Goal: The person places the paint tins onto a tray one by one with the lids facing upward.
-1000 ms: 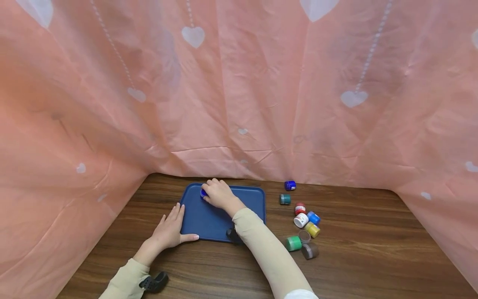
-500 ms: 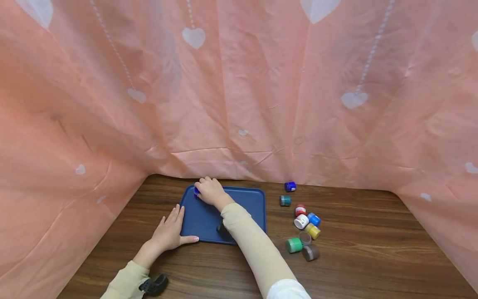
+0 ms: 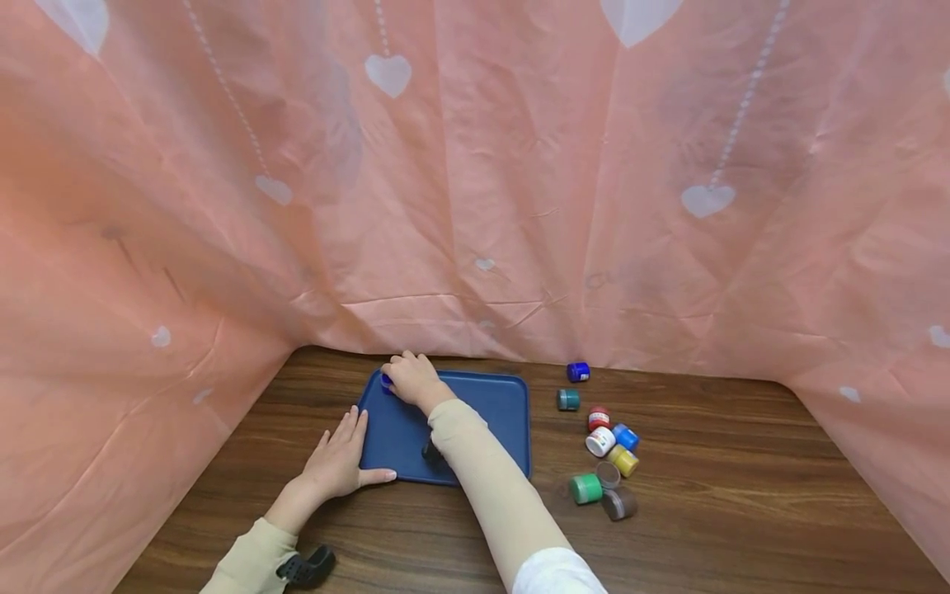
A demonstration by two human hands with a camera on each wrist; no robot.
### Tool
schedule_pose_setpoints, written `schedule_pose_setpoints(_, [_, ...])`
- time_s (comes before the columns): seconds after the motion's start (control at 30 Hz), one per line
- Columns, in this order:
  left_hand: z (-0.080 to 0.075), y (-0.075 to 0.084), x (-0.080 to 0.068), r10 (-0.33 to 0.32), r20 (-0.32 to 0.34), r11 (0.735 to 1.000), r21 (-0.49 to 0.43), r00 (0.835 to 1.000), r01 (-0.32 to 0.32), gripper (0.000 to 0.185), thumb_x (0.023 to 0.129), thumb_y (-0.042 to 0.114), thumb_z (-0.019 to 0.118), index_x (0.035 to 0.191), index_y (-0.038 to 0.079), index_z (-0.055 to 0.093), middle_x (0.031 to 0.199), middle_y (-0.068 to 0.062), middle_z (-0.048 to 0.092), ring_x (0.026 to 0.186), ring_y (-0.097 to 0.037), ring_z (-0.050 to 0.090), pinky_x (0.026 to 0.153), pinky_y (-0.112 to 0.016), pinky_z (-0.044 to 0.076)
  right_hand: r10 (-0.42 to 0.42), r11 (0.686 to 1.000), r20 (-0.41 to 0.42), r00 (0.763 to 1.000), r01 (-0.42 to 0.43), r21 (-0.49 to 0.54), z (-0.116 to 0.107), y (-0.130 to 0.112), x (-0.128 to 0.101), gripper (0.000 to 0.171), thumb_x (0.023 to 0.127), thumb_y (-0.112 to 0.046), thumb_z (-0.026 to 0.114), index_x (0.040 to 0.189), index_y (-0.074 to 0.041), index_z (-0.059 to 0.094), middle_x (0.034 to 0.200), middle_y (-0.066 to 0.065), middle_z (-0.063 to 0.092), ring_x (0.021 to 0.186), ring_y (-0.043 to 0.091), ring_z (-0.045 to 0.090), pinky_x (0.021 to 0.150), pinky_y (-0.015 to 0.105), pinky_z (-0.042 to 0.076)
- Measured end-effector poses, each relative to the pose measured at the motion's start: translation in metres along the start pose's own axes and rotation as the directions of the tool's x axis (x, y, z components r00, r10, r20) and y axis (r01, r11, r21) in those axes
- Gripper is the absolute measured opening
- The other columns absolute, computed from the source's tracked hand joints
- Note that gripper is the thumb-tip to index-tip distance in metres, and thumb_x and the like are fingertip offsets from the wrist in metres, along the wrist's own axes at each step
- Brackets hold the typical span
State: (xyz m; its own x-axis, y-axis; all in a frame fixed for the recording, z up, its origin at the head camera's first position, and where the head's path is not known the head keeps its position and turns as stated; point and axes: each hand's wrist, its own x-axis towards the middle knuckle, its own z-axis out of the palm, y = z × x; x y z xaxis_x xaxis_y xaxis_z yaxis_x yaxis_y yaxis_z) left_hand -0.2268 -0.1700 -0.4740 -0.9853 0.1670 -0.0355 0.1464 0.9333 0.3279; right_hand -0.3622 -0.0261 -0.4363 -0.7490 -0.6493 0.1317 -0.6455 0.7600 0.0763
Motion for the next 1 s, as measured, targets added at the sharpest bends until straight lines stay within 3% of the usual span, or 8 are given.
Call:
schedule_pose_setpoints(0.4, [-0.004, 0.0, -0.002, -0.005, 0.004, 1.0, -0.009, 1.0, 0.005, 0.123, 0.071, 0.071, 0.069, 0.154, -0.004, 0.018, 0.161, -0.026, 0.012, 0.15, -0.04, 0.015, 0.116, -0.065, 0.017, 0.065, 0.996, 0.041, 0.997, -0.067, 0.054, -0.004, -0.006, 0.002, 0.041, 0.097, -0.029, 0.061, 0.137, -0.023, 0.058, 0.134, 0.0, 0.062, 0.124, 0.022, 0.055, 0.102, 0.04, 0.047])
schedule_pose_setpoints(0.77, [-0.002, -0.002, -0.003, -0.008, 0.003, 1.0, 0.0, 1.0, 0.008, 0.124, 0.07, 0.073, 0.068, 0.154, -0.004, 0.018, 0.161, -0.026, 0.011, 0.15, -0.04, 0.015, 0.115, -0.065, 0.017, 0.064, 0.989, -0.017, 0.998, -0.061, 0.136, -0.006, 0.003, -0.009, 0.048, 0.095, -0.033, 0.064, 0.14, -0.019, 0.055, 0.137, 0.003, 0.059, 0.126, 0.023, 0.054, 0.103, 0.043, 0.046])
schedule_pose_setpoints(1.0, [-0.003, -0.003, -0.002, -0.01, 0.013, 1.0, -0.002, 1.0, 0.01, 0.124, 0.071, 0.074, 0.067, 0.154, -0.003, 0.017, 0.162, -0.026, 0.011, 0.151, -0.04, 0.013, 0.116, -0.064, 0.017, 0.038, 0.991, -0.069, 0.997, -0.028, 0.132, -0.012, 0.007, -0.02, 0.047, 0.093, -0.033, 0.066, 0.137, -0.018, 0.058, 0.133, 0.004, 0.061, 0.124, 0.024, 0.055, 0.1, 0.042, 0.048])
